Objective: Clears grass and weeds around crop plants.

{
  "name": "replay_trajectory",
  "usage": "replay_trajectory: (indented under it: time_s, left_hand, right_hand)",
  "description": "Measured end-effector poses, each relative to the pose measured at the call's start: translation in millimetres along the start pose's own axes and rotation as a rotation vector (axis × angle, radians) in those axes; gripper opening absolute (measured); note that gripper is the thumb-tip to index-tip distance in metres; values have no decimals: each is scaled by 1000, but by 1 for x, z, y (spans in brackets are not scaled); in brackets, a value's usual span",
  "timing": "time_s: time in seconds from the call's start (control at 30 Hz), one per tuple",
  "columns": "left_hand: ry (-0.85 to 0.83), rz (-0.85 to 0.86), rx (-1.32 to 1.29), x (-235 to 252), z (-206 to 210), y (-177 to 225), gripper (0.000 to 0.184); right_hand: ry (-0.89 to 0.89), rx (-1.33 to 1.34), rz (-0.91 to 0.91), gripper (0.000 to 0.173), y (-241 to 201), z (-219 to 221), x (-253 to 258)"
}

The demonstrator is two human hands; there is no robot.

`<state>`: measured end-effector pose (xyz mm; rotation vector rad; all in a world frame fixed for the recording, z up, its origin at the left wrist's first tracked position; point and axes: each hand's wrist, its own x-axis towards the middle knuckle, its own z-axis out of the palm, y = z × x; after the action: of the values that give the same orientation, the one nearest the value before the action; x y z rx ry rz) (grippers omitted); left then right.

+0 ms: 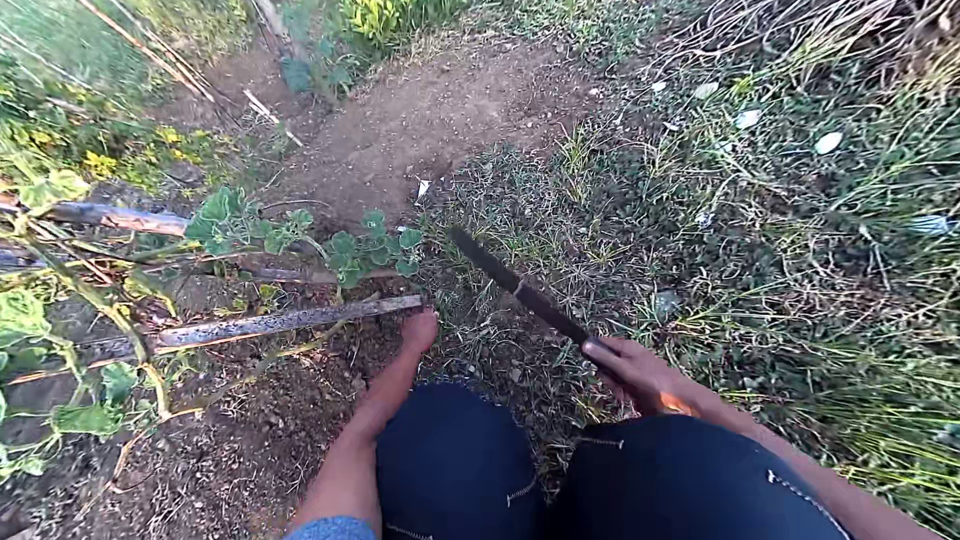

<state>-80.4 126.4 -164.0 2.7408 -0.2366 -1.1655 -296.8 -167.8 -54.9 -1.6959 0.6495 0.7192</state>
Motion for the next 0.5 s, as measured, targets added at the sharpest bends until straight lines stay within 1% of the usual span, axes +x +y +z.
replay_trajectory:
  time_s: [0.07, 0.1, 0.13, 0.17, 0.2, 0.23, 0.27, 0.3, 0.33, 0.4, 0.5]
  left_hand:
    - [-2, -2, -28, 1, 2, -1, 52]
    - [-4, 0, -38, 2, 2, -2, 53]
    - [-9, 4, -43, 2, 2, -2, 53]
    - [-13, 11, -45, 2, 1, -2, 53]
    - [-18, 13, -40, 0, -1, -1, 52]
    - [-23, 9, -32, -1, -3, 1, 51]
    - [-27, 2, -26, -2, -4, 2, 51]
    - [-27, -4, -23, -3, -5, 4, 51]
    - [-26, -8, -22, -3, -6, 4, 50]
    - [-30, -10, -17, -1, -8, 4, 50]
    - [-26, -11, -10, -1, -5, 3, 50]
  right_hand:
    - [74, 228, -106, 38, -7, 9, 1]
    - [115, 281, -141, 39, -8, 17, 6]
    - [146, 275, -160, 38, -3, 25, 12]
    - [164, 193, -153, 39, 6, 31, 19]
    - [148, 29, -103, 42, 17, 33, 24]
    - [78, -171, -14, 47, 28, 31, 29]
    - [-39, -343, 85, 54, 36, 26, 36]
    - [-143, -462, 167, 58, 42, 19, 43]
    - [-188, -514, 204, 59, 43, 15, 48]
    - [-174, -483, 208, 57, 37, 2, 45]
    - [-105, -211, 155, 51, 9, -12, 23]
